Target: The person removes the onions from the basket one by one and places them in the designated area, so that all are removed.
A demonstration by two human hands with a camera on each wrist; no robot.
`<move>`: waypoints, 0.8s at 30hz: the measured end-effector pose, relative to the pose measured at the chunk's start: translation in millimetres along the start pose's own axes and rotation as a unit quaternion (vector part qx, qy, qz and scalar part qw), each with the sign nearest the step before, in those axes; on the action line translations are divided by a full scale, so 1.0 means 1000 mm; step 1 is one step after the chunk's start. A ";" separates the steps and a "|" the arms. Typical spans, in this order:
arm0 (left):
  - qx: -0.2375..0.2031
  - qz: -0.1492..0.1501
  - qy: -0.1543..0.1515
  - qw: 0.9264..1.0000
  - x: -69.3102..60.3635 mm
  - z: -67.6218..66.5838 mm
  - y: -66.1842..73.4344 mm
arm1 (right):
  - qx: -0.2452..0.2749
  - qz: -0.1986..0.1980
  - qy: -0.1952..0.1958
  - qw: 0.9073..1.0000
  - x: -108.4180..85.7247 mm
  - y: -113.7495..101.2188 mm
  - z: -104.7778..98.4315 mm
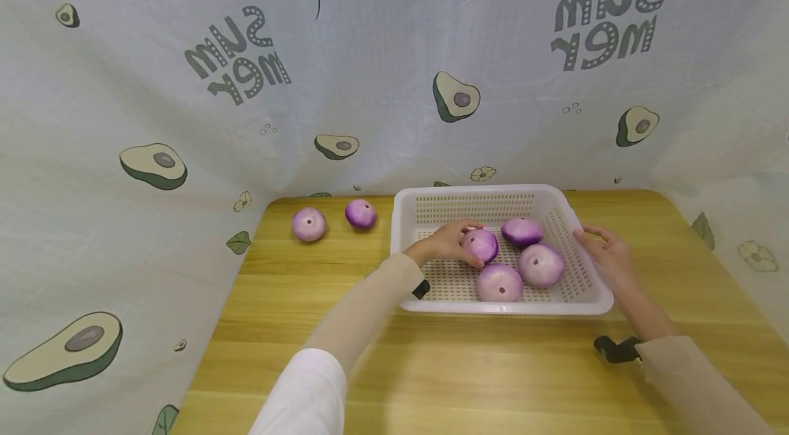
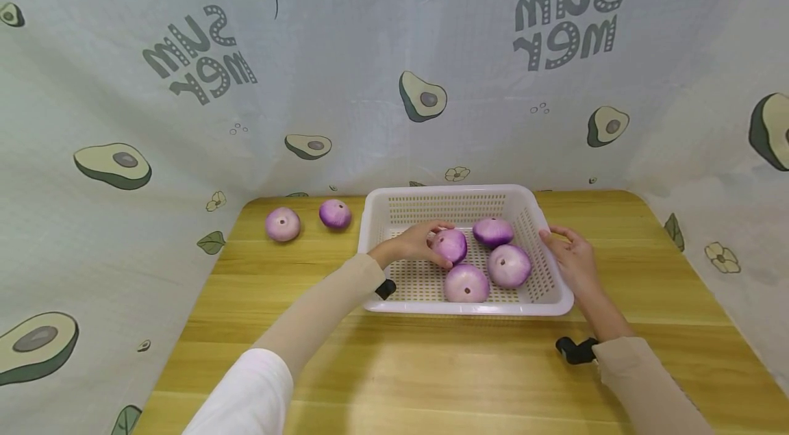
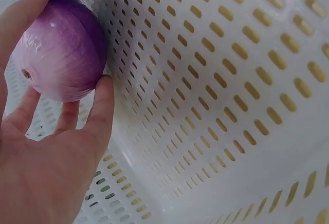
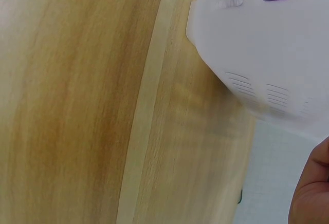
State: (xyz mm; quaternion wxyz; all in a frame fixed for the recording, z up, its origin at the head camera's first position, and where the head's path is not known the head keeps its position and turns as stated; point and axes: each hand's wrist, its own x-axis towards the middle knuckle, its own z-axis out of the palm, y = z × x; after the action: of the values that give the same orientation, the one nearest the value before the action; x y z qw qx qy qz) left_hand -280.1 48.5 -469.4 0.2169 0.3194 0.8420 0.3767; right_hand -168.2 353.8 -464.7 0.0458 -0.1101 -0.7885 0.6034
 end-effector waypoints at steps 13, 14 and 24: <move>-0.056 -0.028 0.066 0.996 -0.003 -0.009 0.005 | -0.018 -0.004 -0.013 1.000 0.001 -0.003 0.000; -0.058 -0.029 0.070 0.995 -0.003 -0.010 0.006 | -0.021 -0.004 -0.016 1.000 0.001 -0.004 0.000; -0.078 -0.029 0.093 0.992 -0.003 -0.023 0.016 | -0.015 -0.012 -0.022 1.000 0.000 -0.004 -0.002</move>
State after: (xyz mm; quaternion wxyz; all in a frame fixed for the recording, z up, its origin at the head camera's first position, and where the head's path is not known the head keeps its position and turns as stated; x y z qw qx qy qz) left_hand -285.9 43.1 -441.7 0.1727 0.2401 0.8355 0.4632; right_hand -168.7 354.8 -460.8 0.0339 -0.0877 -0.7995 0.5933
